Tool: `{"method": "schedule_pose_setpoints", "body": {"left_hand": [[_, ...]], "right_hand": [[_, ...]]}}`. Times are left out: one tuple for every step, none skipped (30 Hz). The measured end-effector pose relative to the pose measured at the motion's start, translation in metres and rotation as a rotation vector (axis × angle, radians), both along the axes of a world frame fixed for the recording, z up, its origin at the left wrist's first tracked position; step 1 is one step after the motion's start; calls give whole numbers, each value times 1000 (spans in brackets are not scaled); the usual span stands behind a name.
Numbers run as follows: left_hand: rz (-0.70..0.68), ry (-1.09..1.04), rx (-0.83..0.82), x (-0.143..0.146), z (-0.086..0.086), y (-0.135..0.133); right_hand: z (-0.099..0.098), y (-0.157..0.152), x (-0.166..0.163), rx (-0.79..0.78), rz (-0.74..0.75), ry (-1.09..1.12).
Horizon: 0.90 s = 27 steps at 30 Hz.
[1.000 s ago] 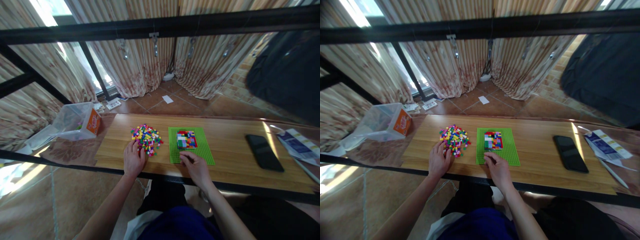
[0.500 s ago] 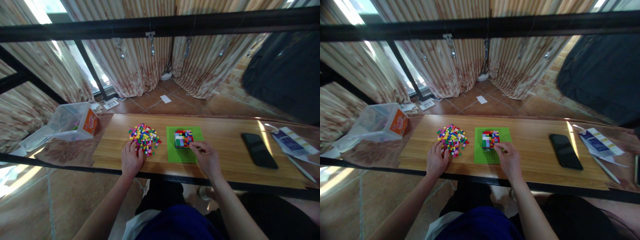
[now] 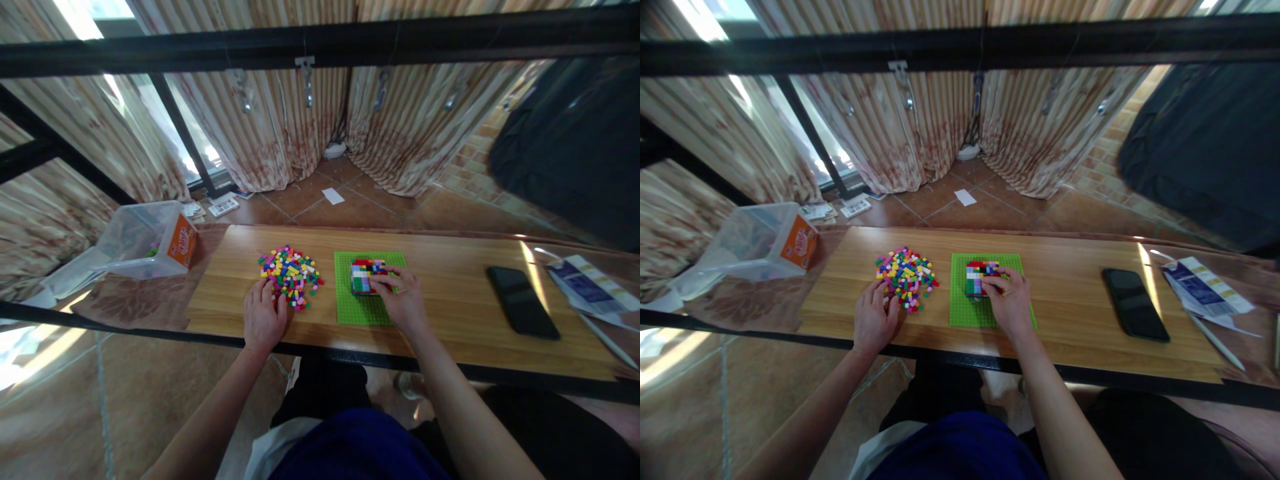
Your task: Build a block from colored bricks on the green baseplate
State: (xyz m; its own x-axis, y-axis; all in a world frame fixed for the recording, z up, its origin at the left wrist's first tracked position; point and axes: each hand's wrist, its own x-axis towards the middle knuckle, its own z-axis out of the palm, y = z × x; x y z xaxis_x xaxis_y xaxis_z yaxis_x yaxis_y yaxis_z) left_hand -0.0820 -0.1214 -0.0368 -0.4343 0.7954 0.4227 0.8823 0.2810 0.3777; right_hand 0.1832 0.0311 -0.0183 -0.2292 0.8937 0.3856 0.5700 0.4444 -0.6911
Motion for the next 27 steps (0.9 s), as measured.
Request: {"method": "schedule_pose_setpoints", "body": {"left_hand": [[3,-1,-1,0,0,0],[5,-1,0,0,0,0],[5,0,1,0,0,0],[5,2,4,0,0,0],[4,4,6,0,0,0],[3,6,7,0,0,1],[4,7,6,0,0,1],[5,9,5,0,0,1],[6,12,3,0,0,1],[7,15,2,0,0,0],[6,19,2,0,0,0],[5,24,2,0,0,0],[3,27,2,0,0,0],[3,28,2,-1,-1,0],[3,28,2,-1,-1,0],[3,27,3,-1,-1,0],[3,24,4,-1,-1,0],[3,20,6,-1,-1,0],[4,17,8,-1,-1,0],[4,15,10,-1,-1,0],[4,12,11,-1,-1,0],[3,10,11,-1,-1,0],[2,9,10,-1,-1,0],[1,9,8,-1,-1,0],[1,10,6,-1,-2,0],[3,11,5,-1,-2,0],[6,11,2,-1,-2,0]], "right_hand": [[0,0,0,-2,-1,-8],[0,0,0,-3,-2,-13],[0,0,-1,-5,-1,-13],[0,0,-1,-6,-1,-10],[-1,0,-1,-7,0,-6],[-1,-1,-1,-7,-4,-1],[-2,-1,-2,-6,-10,1],[-3,-1,-2,-3,-18,3],[-3,-1,-2,0,-23,2],[-4,-1,-3,1,-27,2],[-4,0,-3,0,-28,3],[-5,0,-3,-2,-28,4],[-5,0,-3,-6,-29,6],[-5,1,-3,-9,-32,7],[-4,1,-3,-11,-35,6],[-4,1,-3,-11,-38,4],[-4,1,-3,-9,-39,0],[-3,1,-3,-6,-38,-3],[-3,1,-3,-2,-33,-5],[-3,0,-3,1,-28,-6],[-3,0,-2,4,-24,-7],[-3,0,-2,7,-20,-7],[-3,0,-2,11,-16,-8],[-3,0,-2,16,-14,-9],[-3,0,-2,22,-15,-11],[-3,1,-2,29,-14,-13],[-3,1,-2,34,-12,-16]]}}
